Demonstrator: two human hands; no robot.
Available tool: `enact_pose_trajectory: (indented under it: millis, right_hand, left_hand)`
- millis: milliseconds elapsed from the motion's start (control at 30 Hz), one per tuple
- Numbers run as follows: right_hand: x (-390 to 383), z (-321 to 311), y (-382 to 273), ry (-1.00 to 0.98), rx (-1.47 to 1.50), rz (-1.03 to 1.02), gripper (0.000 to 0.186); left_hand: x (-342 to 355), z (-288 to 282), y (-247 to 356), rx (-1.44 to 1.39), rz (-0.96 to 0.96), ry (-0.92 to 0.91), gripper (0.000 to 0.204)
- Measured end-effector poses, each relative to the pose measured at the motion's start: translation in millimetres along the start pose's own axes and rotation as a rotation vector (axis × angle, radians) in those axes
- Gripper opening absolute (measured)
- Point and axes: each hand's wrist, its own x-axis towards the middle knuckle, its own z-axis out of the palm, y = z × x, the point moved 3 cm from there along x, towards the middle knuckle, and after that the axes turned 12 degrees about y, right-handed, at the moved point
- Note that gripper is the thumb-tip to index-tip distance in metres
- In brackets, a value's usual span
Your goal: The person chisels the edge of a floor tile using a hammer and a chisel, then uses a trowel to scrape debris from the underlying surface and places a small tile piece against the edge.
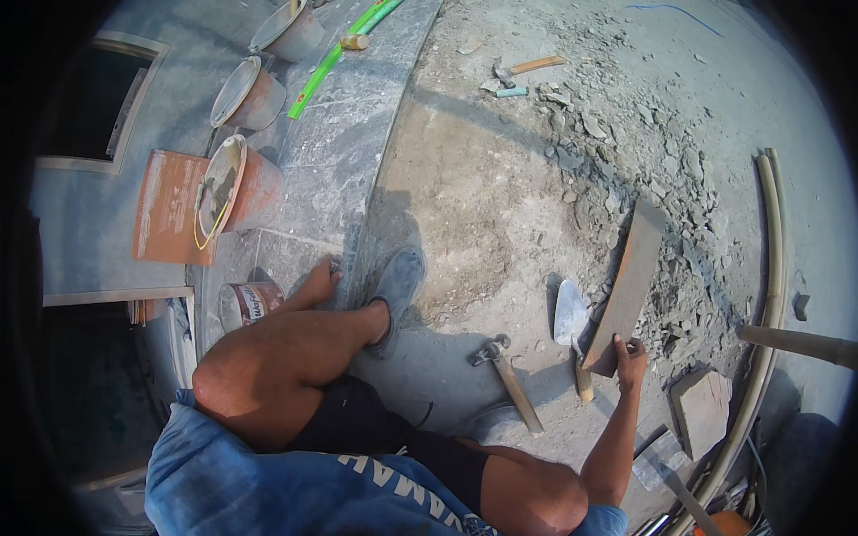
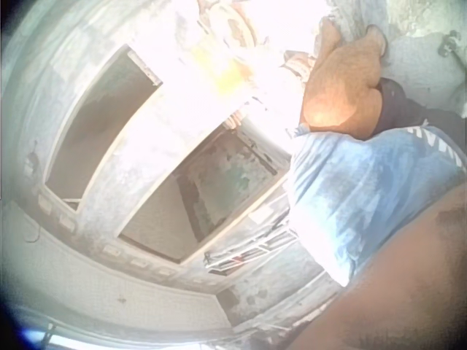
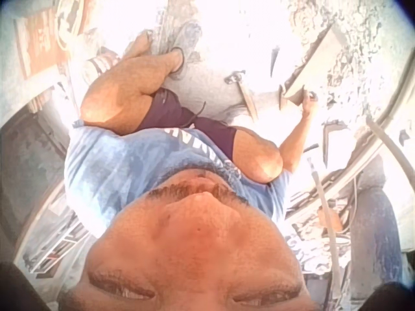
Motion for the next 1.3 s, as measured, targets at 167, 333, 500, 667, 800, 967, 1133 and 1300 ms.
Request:
enact_pose_trajectory:
  millis: [167, 333, 500, 667, 800, 967, 1133, 1300]
  right_hand:
    - [3.5, 1.8, -2.1, 0.012, -0.046, -0.017, 0.053]
    - [0.9, 3.5, 7.5, 0.026, 0.057, 0.037, 0.055]
    - [-2.7, 3.4, 7.8, 0.006, 0.074, 0.057, 0.055]
    - [-5.4, 5.1, 12.4, 0.055, 0.093, 0.067, 0.052]
    - [-6.6, 5.9, 10.9, 0.055, 0.114, 0.061, 0.047]
    - [-7.0, 6.0, 15.4, 0.013, 0.140, 0.085, 0.045]
    - [-5.8, 6.2, 17.1, 0.010, 0.153, 0.093, 0.046]
    - [-3.0, 7.0, 15.5, 0.051, 0.169, 0.088, 0.052]
  left_hand:
    - [-0.9, 1.9, -18.7, -0.028, 0.026, 0.006, 0.042]
    - [-2.7, -1.1, -11.6, 0.032, -0.007, -0.045, 0.044]
    - [-3.8, -2.3, -11.1, 0.028, -0.005, -0.022, 0.042]
    - [-2.4, -0.9, -14.1, 0.043, -0.007, -0.019, 0.041]
    - [-4.0, -1.6, -13.9, 0.042, 0.010, 0.005, 0.041]
    - [-4.4, -1.5, -13.4, 0.052, 0.027, 0.006, 0.041]
    - [-5.3, -3.1, -9.9, 0.055, 0.024, 0.008, 0.039]
    - [-4.3, -3.9, -9.8, 0.045, 0.042, 0.014, 0.039]
